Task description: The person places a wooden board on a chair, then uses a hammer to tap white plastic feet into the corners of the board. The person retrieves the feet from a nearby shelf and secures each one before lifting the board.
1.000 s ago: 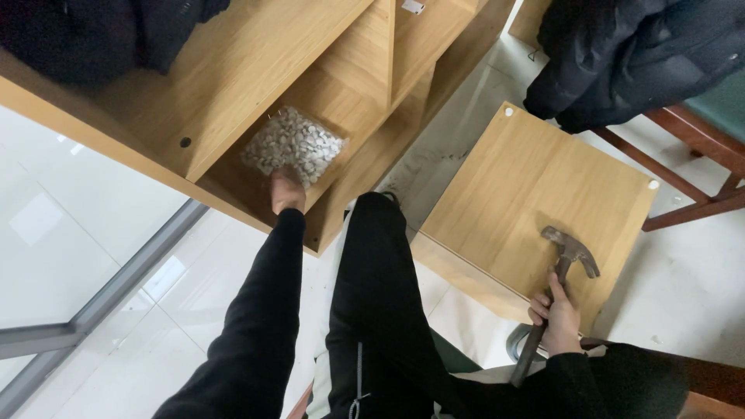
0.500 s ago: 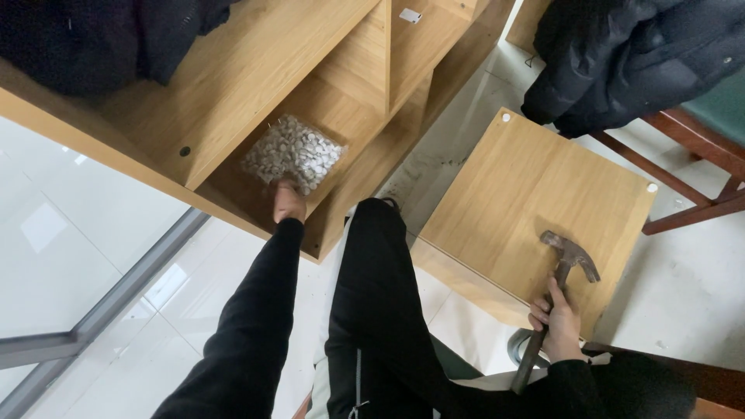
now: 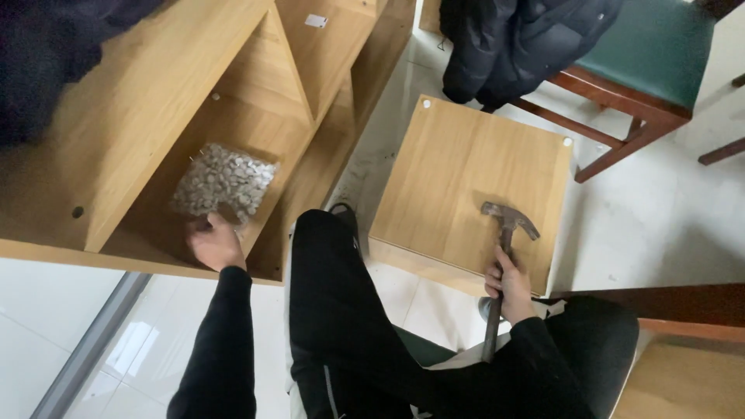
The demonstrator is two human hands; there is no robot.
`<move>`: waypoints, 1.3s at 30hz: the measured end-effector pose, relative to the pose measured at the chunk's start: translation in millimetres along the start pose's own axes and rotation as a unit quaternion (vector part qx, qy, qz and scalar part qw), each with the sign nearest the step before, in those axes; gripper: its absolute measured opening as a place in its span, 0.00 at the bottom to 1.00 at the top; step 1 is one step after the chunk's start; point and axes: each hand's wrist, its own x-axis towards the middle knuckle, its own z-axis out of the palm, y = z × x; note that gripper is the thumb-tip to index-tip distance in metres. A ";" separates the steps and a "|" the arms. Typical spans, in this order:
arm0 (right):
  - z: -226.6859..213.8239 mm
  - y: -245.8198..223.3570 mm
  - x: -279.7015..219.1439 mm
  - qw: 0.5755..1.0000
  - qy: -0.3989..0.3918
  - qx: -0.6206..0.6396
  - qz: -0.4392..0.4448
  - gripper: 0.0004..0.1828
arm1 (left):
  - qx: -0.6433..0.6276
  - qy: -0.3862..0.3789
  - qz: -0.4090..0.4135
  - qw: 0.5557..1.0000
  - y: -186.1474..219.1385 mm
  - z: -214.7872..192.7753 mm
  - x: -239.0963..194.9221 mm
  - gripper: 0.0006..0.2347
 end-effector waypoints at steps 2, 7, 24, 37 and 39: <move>-3.5 7.2 12.8 1.000 0.000 0.000 -0.004 0.16 | -0.075 0.045 0.064 0.994 33.3 -13.7 -23.3 0.13; -5.9 4.3 7.0 1.000 -0.003 -0.010 -0.003 0.17 | -0.219 -0.046 0.170 0.960 122.1 -27.5 -101.4 0.04; 15.9 -24.8 -42.6 1.000 -0.020 0.014 -0.008 0.18 | -0.246 -0.536 0.071 0.804 103.6 64.0 -221.0 0.19; 14.4 -26.3 -44.4 1.000 -0.031 0.005 -0.005 0.15 | -0.152 -0.519 0.131 0.831 83.5 80.3 -217.9 0.15; 13.1 -24.3 -41.3 0.999 -0.032 0.006 -0.003 0.16 | -0.142 -0.514 0.174 0.828 82.2 83.1 -219.1 0.15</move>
